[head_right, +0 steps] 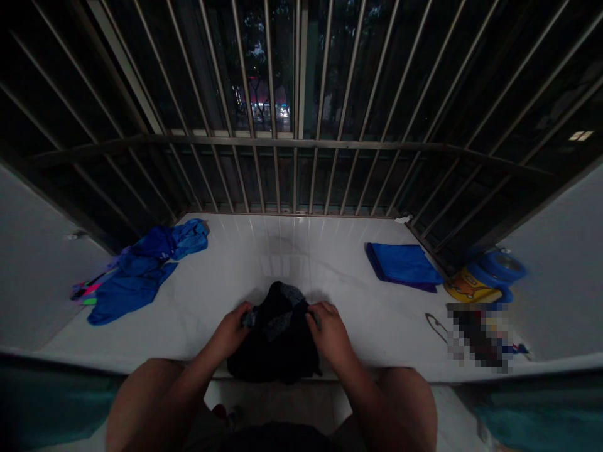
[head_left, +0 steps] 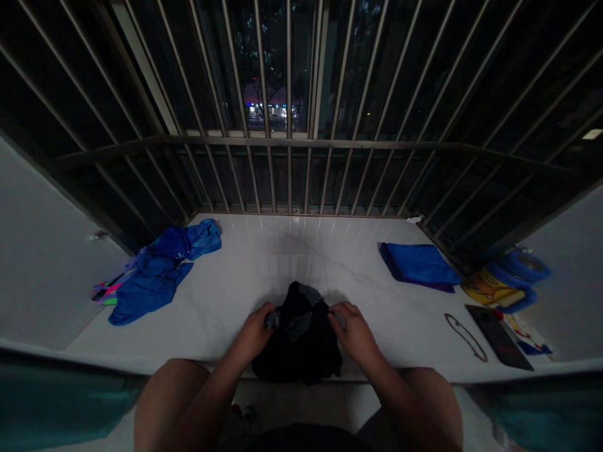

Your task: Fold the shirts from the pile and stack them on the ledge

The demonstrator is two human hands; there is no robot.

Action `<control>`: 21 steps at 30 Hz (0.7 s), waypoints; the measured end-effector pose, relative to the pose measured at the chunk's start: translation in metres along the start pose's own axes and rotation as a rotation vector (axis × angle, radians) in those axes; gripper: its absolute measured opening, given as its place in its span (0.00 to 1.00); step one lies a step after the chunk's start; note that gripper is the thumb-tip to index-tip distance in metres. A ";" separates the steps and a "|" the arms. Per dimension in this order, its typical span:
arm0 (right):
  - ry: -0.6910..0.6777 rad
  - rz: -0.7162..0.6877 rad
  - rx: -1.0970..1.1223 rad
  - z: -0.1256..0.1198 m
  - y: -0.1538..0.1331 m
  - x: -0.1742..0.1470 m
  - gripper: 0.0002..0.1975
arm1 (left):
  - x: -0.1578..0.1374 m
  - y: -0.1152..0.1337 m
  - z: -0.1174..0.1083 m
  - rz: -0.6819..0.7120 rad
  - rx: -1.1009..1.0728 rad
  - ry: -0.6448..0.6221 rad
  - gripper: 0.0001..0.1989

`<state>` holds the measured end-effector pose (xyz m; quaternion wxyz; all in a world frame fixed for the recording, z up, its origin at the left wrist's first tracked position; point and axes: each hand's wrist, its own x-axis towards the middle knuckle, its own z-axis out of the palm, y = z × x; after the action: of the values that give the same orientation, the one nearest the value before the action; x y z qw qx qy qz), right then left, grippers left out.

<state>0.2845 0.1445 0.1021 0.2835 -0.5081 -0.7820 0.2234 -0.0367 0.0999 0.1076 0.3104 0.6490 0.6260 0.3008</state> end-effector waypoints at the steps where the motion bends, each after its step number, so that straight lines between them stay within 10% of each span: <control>1: -0.004 0.006 0.012 0.000 0.005 0.007 0.15 | -0.009 0.007 -0.001 0.049 -0.069 -0.048 0.10; 6: -0.301 0.071 -0.056 0.012 0.020 0.023 0.44 | -0.049 0.034 -0.012 0.238 -0.260 -0.176 0.11; 14: -0.527 -0.042 -0.056 0.037 -0.006 -0.009 0.22 | -0.080 0.040 -0.032 0.299 -0.357 -0.335 0.12; 21: -0.696 -0.148 0.504 0.038 -0.045 -0.025 0.48 | -0.083 0.064 -0.047 0.328 -0.499 -0.492 0.16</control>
<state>0.2367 0.1022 0.0973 0.1336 -0.2598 -0.7864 0.5443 -0.0361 0.0164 0.1869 0.5474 0.6979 0.3282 0.3250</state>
